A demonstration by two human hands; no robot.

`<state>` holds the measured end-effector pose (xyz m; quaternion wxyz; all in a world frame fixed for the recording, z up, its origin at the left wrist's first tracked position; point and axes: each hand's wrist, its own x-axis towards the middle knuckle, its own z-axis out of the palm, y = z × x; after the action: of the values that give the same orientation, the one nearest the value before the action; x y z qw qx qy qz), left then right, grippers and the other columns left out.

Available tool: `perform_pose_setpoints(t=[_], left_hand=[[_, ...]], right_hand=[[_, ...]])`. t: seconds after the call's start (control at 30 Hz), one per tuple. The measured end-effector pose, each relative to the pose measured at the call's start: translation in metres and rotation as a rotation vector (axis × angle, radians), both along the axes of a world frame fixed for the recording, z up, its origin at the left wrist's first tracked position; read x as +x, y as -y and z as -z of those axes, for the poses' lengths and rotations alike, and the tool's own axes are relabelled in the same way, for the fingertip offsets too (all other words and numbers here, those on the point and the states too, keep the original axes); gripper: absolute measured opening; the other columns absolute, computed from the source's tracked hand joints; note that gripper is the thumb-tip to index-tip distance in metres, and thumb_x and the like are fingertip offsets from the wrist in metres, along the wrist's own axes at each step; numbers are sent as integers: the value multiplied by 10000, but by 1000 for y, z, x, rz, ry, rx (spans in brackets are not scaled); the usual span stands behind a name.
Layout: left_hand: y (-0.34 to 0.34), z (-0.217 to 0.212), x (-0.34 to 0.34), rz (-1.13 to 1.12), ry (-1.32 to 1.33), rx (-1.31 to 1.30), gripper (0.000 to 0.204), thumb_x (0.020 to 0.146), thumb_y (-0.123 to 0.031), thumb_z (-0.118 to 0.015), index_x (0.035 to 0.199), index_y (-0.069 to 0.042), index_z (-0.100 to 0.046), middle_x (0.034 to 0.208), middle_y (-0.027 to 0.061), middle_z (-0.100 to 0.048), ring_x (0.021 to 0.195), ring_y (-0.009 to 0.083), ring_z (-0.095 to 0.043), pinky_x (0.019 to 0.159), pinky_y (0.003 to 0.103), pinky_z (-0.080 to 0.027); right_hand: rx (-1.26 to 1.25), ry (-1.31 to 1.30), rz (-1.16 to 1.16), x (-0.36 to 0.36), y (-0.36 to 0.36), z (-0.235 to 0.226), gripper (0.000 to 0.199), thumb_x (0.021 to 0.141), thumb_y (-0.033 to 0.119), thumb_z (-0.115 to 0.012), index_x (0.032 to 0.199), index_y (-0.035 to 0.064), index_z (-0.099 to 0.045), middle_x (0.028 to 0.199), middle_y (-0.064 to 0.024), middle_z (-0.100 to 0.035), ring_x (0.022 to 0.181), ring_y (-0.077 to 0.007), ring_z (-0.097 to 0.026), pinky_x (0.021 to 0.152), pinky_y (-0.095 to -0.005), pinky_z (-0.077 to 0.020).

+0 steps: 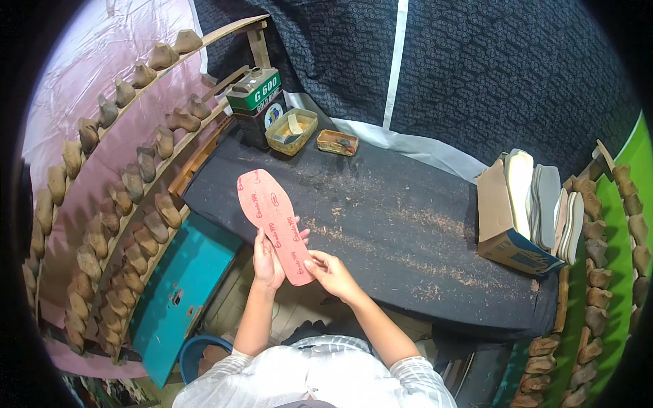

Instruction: Applying adhesive to the underside of shoe soles using a handheld brush.

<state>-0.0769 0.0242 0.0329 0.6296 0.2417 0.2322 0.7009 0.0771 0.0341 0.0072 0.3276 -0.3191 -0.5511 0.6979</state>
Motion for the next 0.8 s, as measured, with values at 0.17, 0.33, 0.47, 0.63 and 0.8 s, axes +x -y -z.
perform_pose_setpoints(t=[0.17, 0.33, 0.47, 0.63, 0.8], left_hand=[[-14, -3, -12, -4, -68, 19, 594, 964, -463, -196, 1363, -37, -303, 1277, 180, -477, 944, 322, -608, 792, 420, -533], [-37, 10, -7, -10, -125, 29, 628, 961, -505, -164, 1363, -45, -310, 1277, 186, -477, 907, 281, -616, 782, 402, -535], [-50, 13, -5, 93, -104, 45, 628, 963, -500, -131, 1349, -41, -319, 1258, 197, -491, 892, 253, -607, 800, 378, -511], [-70, 23, 2, 136, -74, 62, 659, 949, -535, -132, 1356, -54, -326, 1268, 216, -483, 894, 257, -611, 795, 377, -521], [-74, 26, 4, 121, -52, 37, 641, 961, -504, -98, 1353, -53, -330, 1227, 199, -517, 875, 232, -605, 779, 351, -518]], right_hand=[[80, 35, 83, 11, -45, -5, 340, 944, 274, -490, 1157, 15, -545, 957, -78, -627, 835, -131, -596, 739, -266, -481], [446, 326, 443, 27, -138, 5, 457, 850, 173, -620, 1251, 74, -422, 931, -124, -610, 754, -168, -618, 648, -300, -495], [670, 458, 648, 15, -212, 7, 603, 793, 118, -678, 1306, 102, -362, 1042, -165, -510, 682, -202, -616, 618, -314, -506], [805, 511, 612, 8, -275, 25, 598, 744, 113, -730, 1267, 104, -443, 980, -136, -538, 674, -168, -602, 614, -298, -507], [990, 408, 635, -2, -298, 25, 308, 756, 65, -703, 1051, 66, -613, 878, -123, -575, 678, -212, -596, 646, -305, -492]])
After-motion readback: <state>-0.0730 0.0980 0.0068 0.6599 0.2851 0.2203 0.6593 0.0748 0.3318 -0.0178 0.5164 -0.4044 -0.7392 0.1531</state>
